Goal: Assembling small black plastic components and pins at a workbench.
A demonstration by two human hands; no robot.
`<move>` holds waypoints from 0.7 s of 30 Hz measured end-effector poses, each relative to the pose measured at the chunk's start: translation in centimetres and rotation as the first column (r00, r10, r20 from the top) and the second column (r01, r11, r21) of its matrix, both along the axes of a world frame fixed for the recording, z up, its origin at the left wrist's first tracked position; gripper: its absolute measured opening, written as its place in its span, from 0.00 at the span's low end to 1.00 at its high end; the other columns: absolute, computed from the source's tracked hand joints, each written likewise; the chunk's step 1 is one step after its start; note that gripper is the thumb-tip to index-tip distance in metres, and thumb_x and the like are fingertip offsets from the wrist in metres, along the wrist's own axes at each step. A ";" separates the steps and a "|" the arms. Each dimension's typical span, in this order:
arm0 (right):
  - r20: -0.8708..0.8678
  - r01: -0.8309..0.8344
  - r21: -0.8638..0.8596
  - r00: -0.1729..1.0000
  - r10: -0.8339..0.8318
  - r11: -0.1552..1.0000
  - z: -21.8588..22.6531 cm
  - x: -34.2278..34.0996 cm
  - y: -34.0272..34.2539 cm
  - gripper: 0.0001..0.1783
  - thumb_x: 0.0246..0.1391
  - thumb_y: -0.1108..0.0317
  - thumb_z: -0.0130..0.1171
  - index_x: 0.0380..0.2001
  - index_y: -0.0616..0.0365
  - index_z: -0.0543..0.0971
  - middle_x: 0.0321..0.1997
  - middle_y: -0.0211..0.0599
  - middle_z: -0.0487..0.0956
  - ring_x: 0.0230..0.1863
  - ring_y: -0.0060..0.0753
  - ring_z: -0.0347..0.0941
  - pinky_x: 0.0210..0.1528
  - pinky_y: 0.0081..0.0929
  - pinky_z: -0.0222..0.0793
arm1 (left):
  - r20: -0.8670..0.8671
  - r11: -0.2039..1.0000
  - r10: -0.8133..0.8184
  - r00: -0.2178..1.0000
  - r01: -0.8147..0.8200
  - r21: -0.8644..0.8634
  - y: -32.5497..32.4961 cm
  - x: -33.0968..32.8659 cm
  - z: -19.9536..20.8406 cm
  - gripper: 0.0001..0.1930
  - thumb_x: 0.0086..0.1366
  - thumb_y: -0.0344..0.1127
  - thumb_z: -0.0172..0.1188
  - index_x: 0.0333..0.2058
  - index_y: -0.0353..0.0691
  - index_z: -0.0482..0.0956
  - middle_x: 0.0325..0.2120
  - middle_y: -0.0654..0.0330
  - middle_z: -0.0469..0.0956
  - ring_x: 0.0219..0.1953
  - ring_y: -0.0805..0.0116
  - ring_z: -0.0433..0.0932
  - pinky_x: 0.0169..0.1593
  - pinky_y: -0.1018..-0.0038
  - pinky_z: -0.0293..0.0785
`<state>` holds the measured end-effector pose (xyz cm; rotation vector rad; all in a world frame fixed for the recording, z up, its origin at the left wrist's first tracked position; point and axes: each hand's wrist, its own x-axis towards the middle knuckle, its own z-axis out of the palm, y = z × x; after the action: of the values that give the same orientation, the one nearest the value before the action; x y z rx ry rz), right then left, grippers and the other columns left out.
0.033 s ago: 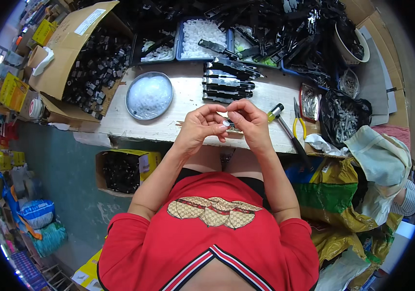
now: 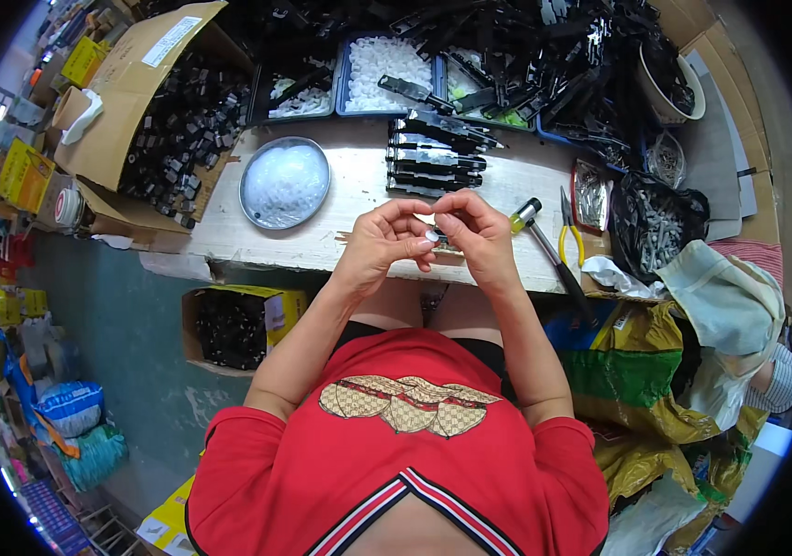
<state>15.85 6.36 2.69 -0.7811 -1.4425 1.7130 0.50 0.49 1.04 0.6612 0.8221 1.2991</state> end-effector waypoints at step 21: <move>0.171 0.064 0.684 0.954 -0.245 0.726 -1.1 -0.7 -1.5 0.11 0.44 0.83 0.55 0.33 0.62 0.75 0.30 0.41 0.72 0.30 0.35 0.71 0.30 0.24 0.67 | 0.144 0.994 0.110 0.983 -0.112 0.010 -1.0 0.8 -1.8 0.09 0.58 0.24 0.55 0.39 0.32 0.76 0.28 0.59 0.76 0.25 0.74 0.76 0.28 0.79 0.75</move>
<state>15.12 4.83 1.56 -0.6882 -1.9409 0.8522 1.28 -0.47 -0.77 0.5355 0.7381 1.4395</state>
